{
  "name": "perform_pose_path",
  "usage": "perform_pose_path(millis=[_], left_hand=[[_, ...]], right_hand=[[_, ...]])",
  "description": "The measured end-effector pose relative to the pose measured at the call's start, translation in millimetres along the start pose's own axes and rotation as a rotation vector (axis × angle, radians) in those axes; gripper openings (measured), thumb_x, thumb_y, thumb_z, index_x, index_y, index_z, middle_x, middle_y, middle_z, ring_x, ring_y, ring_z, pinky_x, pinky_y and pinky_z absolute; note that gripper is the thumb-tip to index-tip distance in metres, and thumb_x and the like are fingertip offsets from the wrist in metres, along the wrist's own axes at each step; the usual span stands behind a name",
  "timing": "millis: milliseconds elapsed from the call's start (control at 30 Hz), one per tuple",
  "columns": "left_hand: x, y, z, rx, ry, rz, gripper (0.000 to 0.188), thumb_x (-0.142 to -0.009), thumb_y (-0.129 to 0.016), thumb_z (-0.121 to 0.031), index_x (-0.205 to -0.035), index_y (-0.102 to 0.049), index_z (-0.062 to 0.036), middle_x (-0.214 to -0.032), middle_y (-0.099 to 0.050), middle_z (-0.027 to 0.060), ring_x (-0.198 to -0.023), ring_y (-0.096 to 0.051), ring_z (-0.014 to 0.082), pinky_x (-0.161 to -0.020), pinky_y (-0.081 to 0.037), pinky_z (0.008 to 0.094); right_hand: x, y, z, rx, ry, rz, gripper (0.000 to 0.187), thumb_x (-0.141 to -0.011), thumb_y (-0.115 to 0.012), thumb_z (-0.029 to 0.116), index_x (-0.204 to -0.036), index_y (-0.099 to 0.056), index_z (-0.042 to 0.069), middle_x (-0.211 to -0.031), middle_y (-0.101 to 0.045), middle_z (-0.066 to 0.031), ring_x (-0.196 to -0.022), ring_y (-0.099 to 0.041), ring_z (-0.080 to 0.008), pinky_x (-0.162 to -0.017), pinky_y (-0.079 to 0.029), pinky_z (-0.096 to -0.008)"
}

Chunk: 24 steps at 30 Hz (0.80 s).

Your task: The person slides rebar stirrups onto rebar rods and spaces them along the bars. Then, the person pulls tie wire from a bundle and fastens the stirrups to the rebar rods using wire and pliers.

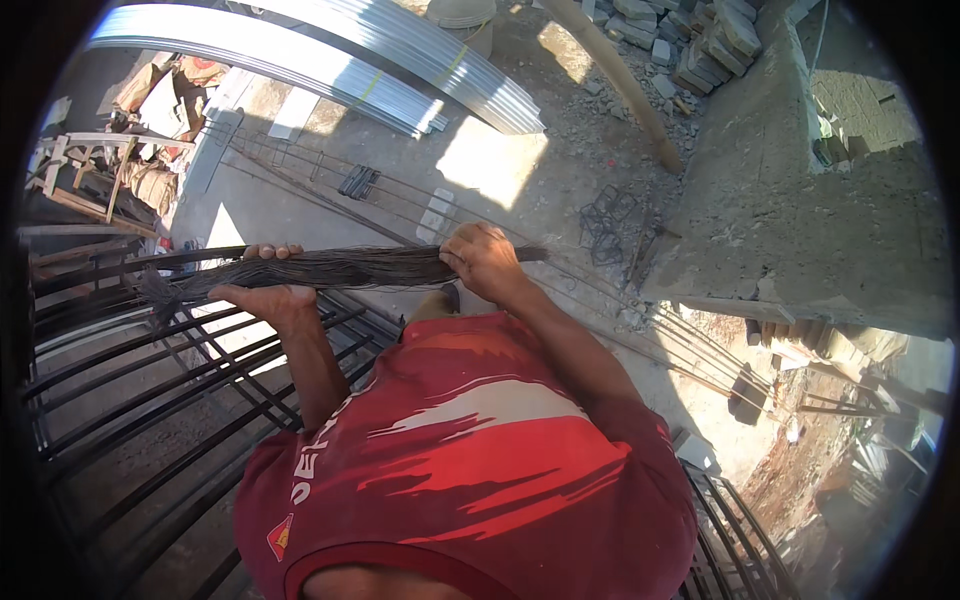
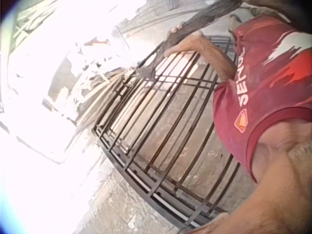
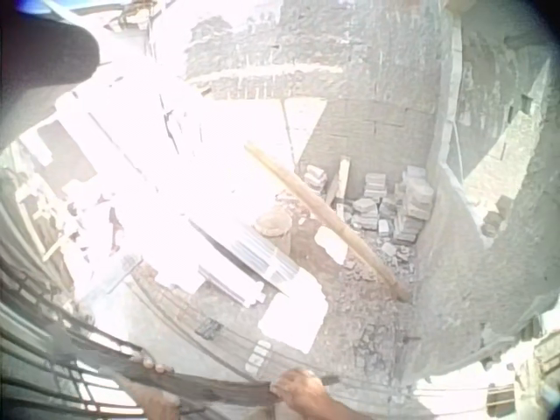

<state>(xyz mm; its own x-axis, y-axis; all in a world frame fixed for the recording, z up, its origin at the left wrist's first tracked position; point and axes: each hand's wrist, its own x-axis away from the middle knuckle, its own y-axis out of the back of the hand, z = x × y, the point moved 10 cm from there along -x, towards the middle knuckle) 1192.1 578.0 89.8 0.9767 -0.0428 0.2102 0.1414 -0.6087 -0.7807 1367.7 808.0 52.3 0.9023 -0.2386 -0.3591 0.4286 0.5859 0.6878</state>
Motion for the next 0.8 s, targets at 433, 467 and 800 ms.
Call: perform_pose_path(millis=[433,467,800], left_hand=[[-28.8,-50.0,60.9,0.005,0.249,0.099,0.09,-0.072,-0.023,-0.087,-0.085,-0.054,-0.003,-0.068,-0.053,0.008,-0.059,-0.049,0.0258,-0.064,-0.044,0.0432],[-28.0,-51.7,63.6,-0.011,0.263,0.11,0.089,-0.074,-0.023,-0.085,-0.085,-0.054,-0.0032,-0.069,-0.052,0.0079,-0.06,-0.048,0.0246,-0.065,-0.044,0.0415],[-22.4,-49.8,88.7,-0.071,0.381,0.103,0.086,-0.076,-0.025,-0.083,-0.087,-0.053,-0.0035,-0.071,-0.051,0.0077,-0.061,-0.047,0.022,-0.062,-0.043,0.0369]], right_hand=[[-29.7,22.2,49.1,0.042,-0.069,-0.279,0.013,-0.077,-0.068,0.013,-0.088,-0.065,0.007,-0.087,-0.061,-0.0087,-0.082,-0.059,-0.0277,-0.072,-0.047,-0.0389],[-27.3,23.0,49.0,0.054,-0.078,-0.29,0.013,-0.077,-0.068,0.013,-0.088,-0.065,0.007,-0.087,-0.061,-0.0087,-0.082,-0.059,-0.0277,-0.072,-0.047,-0.0389],[-12.1,21.3,20.4,-0.11,-0.364,-0.295,0.015,-0.08,-0.066,0.013,-0.092,-0.063,0.005,-0.088,-0.059,-0.012,-0.083,-0.059,-0.0289,-0.072,-0.047,-0.0376]])
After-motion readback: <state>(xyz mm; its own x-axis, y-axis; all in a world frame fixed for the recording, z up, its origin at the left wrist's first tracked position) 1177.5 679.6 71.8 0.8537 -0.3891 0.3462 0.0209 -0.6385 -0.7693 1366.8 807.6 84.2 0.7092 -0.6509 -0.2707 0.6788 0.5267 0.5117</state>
